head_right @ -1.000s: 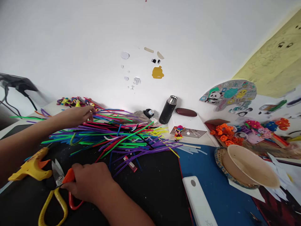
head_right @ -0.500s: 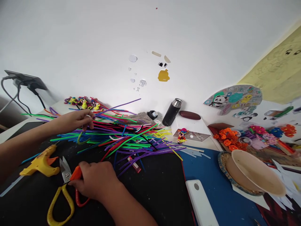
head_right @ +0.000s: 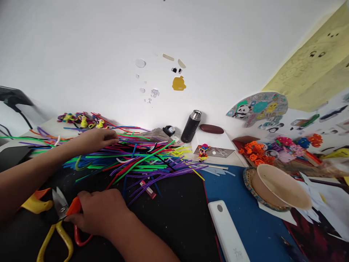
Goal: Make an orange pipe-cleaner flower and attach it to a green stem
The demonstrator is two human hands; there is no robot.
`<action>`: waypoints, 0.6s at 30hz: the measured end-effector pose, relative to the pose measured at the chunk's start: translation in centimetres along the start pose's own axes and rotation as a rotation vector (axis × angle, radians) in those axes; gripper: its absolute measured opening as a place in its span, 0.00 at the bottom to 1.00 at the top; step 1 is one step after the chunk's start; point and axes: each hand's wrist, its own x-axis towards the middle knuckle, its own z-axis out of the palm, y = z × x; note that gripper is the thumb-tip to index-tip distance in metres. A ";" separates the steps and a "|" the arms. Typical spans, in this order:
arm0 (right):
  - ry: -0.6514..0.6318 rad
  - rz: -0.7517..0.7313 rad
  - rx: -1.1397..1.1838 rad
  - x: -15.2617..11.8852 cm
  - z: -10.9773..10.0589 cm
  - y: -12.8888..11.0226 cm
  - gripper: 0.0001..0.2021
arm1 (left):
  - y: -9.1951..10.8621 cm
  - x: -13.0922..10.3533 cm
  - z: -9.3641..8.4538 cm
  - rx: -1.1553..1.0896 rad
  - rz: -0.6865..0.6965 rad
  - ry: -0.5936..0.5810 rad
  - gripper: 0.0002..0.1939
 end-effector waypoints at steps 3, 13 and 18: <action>-0.001 0.002 -0.003 0.0 0.1 0.0 0.29 | 0.8 2.3 0.4 0.111 0.067 0.000 0.25; -0.013 0.030 0.034 0.3 -0.3 -0.3 0.24 | 9.1 10.3 3.0 0.123 0.225 -0.119 0.22; -0.057 0.034 0.061 0.7 0.0 -0.2 0.23 | 11.6 11.1 4.6 0.116 0.293 -0.212 0.14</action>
